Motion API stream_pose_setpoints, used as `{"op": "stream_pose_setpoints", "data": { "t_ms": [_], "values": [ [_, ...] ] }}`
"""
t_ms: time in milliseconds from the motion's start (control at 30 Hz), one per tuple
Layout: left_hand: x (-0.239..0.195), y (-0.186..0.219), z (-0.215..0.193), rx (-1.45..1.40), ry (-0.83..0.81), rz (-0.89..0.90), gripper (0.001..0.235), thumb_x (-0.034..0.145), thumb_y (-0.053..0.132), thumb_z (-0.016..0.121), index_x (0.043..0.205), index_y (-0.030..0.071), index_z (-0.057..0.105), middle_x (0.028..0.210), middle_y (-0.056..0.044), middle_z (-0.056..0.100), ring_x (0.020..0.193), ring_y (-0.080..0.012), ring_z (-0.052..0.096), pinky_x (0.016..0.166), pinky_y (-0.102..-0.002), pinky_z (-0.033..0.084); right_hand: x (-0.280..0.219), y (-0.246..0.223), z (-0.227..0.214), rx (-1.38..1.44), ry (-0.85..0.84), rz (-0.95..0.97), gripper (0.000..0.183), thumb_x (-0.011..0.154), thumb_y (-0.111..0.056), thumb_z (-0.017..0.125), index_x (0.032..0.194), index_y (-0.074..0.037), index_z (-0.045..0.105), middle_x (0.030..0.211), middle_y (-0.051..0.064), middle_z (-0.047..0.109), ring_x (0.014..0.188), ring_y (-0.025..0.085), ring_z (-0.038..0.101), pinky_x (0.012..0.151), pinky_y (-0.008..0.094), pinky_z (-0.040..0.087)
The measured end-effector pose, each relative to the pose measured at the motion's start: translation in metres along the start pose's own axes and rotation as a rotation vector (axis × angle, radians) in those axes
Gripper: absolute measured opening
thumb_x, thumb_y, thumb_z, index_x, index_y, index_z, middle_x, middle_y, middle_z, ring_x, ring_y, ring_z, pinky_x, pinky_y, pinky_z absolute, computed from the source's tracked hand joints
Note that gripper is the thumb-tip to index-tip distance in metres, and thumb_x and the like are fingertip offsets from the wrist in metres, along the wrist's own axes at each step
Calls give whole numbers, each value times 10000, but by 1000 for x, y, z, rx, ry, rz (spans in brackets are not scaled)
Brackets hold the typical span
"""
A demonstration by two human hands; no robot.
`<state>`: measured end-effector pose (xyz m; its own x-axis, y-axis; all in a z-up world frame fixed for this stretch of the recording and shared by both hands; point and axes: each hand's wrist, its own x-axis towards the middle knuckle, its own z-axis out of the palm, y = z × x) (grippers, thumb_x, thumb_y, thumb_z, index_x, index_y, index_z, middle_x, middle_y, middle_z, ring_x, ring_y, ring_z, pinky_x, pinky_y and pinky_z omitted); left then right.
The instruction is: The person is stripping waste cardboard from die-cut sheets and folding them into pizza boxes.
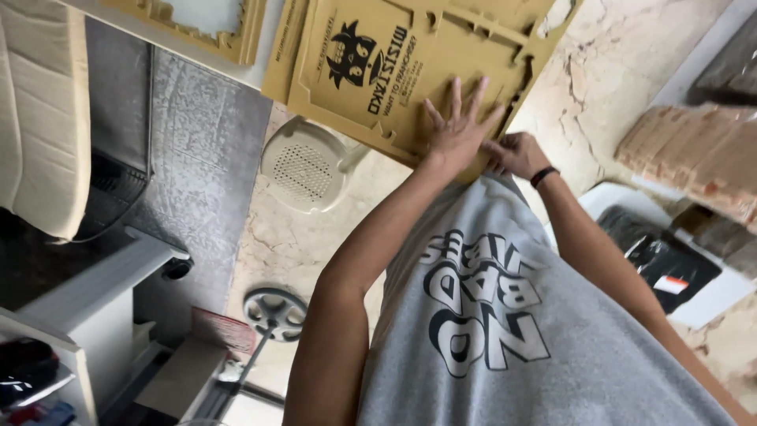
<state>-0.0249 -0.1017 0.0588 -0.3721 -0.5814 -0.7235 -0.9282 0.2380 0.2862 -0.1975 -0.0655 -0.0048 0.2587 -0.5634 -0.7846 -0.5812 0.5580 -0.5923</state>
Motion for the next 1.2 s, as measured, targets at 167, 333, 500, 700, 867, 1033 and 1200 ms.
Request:
{"op": "stream_pose_setpoints", "data": {
  "t_ms": [167, 333, 500, 700, 867, 1033, 1200],
  "values": [
    [3, -3, 4, 7, -12, -8, 1009, 940, -8, 636, 1662, 432, 86, 1612, -93, -316, 1477, -531, -228, 1097, -898, 142, -3, 9, 5, -74, 107, -145, 580, 1083, -375, 642, 666, 27, 671, 608, 151, 672, 518, 207, 603, 541, 349, 499],
    [15, -3, 20, 9, -65, -34, 1011, 995, 188, 702, 1654, 448, -19, 1594, -94, -377, 1465, -546, -291, 1075, -921, 123, -9, 28, 28, -326, 355, -445, 587, 1044, -272, 656, 557, -22, 444, 462, 122, 396, 441, 215, 298, 470, 407, 272],
    [12, -1, 17, 4, -36, -42, 1053, 865, -194, 470, 1652, 439, 171, 1575, -68, -380, 1466, -535, -289, 1095, -915, 139, -15, 9, 28, 79, 226, -194, 568, 1083, -342, 623, 626, -11, 692, 549, 126, 658, 416, 126, 543, 420, 284, 406],
    [4, -10, 9, -21, -26, 12, 1141, 863, -70, 618, 1659, 384, -63, 1589, -110, -405, 1482, -532, -281, 1110, -888, 79, -51, -24, 25, 256, -195, 240, 756, 826, -477, 689, 1346, 55, 550, 1150, 290, 712, 935, 380, 738, 769, 461, 636],
    [-1, 3, 13, -36, -42, -110, 1149, 860, 18, 683, 1655, 356, -74, 1600, -97, -405, 1501, -530, -264, 1117, -875, 103, -35, 21, 76, 478, -42, -90, 483, 1012, -353, 668, 740, 45, 694, 615, 179, 680, 513, 227, 662, 513, 296, 574],
    [4, 13, 9, -73, -104, -166, 1176, 892, 8, 689, 1637, 329, -162, 1583, -112, -455, 1500, -534, -301, 1114, -859, 149, -27, 42, 87, 347, 146, -181, 494, 1054, -261, 669, 640, 8, 702, 580, 132, 688, 509, 155, 647, 524, 266, 534],
    [10, 18, 16, 16, -69, -192, 1195, 881, -21, 676, 1621, 286, -211, 1605, -176, -412, 1507, -596, -234, 1085, -881, 150, -37, 12, 99, 605, 352, -218, 392, 1001, -100, 694, 711, -117, 430, 549, 21, 460, 430, 86, 454, 372, 267, 332]
  ]
}}
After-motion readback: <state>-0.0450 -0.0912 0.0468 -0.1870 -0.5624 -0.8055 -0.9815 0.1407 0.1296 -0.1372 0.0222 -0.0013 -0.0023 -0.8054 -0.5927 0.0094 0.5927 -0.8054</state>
